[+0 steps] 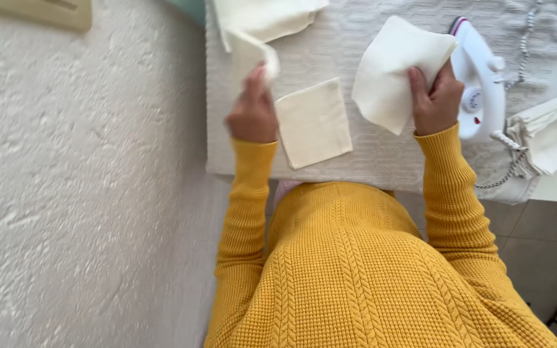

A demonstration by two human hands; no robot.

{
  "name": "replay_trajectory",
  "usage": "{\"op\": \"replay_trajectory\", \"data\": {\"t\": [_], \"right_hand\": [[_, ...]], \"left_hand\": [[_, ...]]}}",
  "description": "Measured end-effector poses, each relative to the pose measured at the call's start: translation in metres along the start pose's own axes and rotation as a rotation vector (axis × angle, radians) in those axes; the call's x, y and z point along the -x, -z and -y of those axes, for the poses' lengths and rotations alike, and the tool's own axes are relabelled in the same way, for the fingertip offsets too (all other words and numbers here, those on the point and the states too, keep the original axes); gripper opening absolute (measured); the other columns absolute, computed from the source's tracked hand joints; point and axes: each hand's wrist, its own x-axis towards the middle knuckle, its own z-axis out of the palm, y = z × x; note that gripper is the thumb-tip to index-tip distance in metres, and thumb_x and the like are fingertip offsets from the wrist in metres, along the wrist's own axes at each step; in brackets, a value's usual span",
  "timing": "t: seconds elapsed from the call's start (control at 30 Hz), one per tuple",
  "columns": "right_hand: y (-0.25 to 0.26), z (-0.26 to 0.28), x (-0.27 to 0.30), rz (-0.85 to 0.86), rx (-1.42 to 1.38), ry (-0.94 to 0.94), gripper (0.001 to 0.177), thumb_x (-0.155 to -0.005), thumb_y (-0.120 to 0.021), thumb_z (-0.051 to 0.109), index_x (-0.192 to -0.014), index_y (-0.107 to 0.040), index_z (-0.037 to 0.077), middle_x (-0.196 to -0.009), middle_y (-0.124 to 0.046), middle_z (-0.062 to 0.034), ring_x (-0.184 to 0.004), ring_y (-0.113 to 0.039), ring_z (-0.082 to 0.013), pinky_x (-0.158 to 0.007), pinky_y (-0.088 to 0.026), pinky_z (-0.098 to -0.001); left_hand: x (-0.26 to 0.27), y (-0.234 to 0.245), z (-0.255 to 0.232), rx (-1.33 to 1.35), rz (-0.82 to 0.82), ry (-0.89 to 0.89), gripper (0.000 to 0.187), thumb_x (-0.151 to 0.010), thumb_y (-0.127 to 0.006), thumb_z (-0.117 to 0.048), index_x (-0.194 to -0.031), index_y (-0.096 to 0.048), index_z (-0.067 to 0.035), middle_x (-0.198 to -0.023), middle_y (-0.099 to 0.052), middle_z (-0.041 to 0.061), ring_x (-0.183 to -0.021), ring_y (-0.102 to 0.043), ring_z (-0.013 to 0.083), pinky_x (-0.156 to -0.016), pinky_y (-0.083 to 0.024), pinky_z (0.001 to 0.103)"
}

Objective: Ironing and folding small white fabric squares on a workspace table.

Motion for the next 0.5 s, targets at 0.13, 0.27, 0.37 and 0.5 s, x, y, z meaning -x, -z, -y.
{"op": "replay_trajectory", "data": {"t": [0.13, 0.27, 0.37, 0.5], "right_hand": [[0.045, 0.013, 0.004, -0.110, 0.173, 0.126, 0.029, -0.116, -0.062, 0.014, -0.130, -0.059, -0.011, -0.093, -0.075, -0.0184, -0.078, -0.074, -0.0217, -0.072, -0.058, -0.0356], [0.084, 0.009, 0.019, -0.189, 0.267, 0.012, 0.029, -0.119, -0.062, 0.013, -0.139, -0.058, -0.009, -0.094, -0.075, -0.0164, -0.069, -0.070, -0.0201, -0.060, -0.055, -0.0311], [0.102, 0.033, 0.017, -0.243, 0.347, 0.060, 0.026, -0.119, -0.060, 0.011, -0.133, -0.059, -0.011, -0.090, -0.073, -0.0165, -0.066, -0.069, -0.0196, -0.058, -0.053, -0.0308], [0.088, 0.009, 0.009, -0.165, 0.303, -0.061, 0.027, -0.120, -0.063, 0.020, -0.122, -0.064, -0.008, -0.076, -0.068, -0.0136, -0.058, -0.065, -0.0186, -0.052, -0.049, -0.0298]], "left_hand": [[-0.009, -0.075, -0.031, 0.226, 0.276, 0.017, 0.028, -0.108, -0.055, -0.025, -0.134, -0.059, -0.015, -0.095, -0.078, 0.012, -0.069, -0.074, 0.0216, -0.059, -0.060, 0.033], [-0.021, -0.115, -0.041, 0.629, 0.337, 0.238, 0.033, -0.109, -0.053, -0.031, -0.134, -0.059, -0.011, -0.087, -0.077, 0.009, -0.063, -0.073, 0.0165, -0.056, -0.059, 0.030], [-0.018, -0.189, 0.003, 0.826, 0.392, 0.335, 0.035, -0.111, -0.054, -0.029, -0.137, -0.058, -0.006, -0.106, -0.076, 0.012, -0.088, -0.072, 0.0179, -0.076, -0.060, 0.031], [-0.032, -0.224, 0.027, 0.915, 0.533, 0.785, 0.046, -0.102, -0.055, -0.023, -0.145, -0.046, -0.008, -0.132, -0.070, 0.011, -0.118, -0.068, 0.0177, -0.099, -0.059, 0.031]]}}
